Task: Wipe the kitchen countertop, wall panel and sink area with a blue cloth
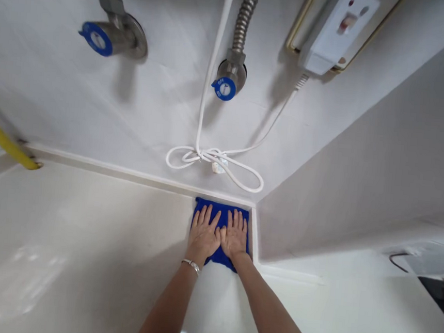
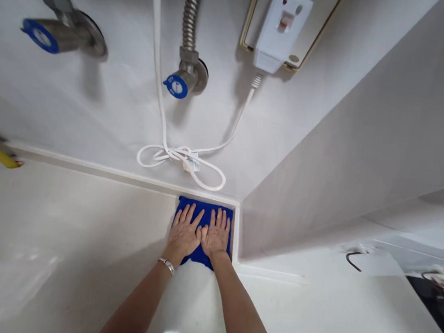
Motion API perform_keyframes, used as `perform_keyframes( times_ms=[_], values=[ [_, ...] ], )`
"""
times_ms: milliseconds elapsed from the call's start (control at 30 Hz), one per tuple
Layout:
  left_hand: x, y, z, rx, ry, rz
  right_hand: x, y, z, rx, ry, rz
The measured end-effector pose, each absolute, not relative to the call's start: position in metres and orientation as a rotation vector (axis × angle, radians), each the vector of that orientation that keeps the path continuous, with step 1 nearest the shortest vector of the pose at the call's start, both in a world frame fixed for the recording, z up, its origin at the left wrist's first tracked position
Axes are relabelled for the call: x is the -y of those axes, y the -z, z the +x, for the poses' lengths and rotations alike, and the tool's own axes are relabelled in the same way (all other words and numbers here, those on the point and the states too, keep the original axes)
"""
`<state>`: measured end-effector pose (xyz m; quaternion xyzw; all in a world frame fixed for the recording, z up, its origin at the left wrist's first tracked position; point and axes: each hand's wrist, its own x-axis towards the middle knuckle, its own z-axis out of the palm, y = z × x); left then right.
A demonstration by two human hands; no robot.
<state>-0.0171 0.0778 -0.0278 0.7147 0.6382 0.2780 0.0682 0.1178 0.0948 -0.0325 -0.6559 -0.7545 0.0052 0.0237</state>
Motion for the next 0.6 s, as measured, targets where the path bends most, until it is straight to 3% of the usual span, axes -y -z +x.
perform_keyframes(
  times_ms=[300,600],
  values=[
    [-0.071,0.035,-0.018,-1.89,-0.832,2.243,-0.077,0.024,0.125,2.463,-0.039,-1.968],
    [0.021,0.046,-0.021,-1.89,-0.786,2.491,0.015,0.028,0.135,2.443,-0.173,-1.726]
  ],
)
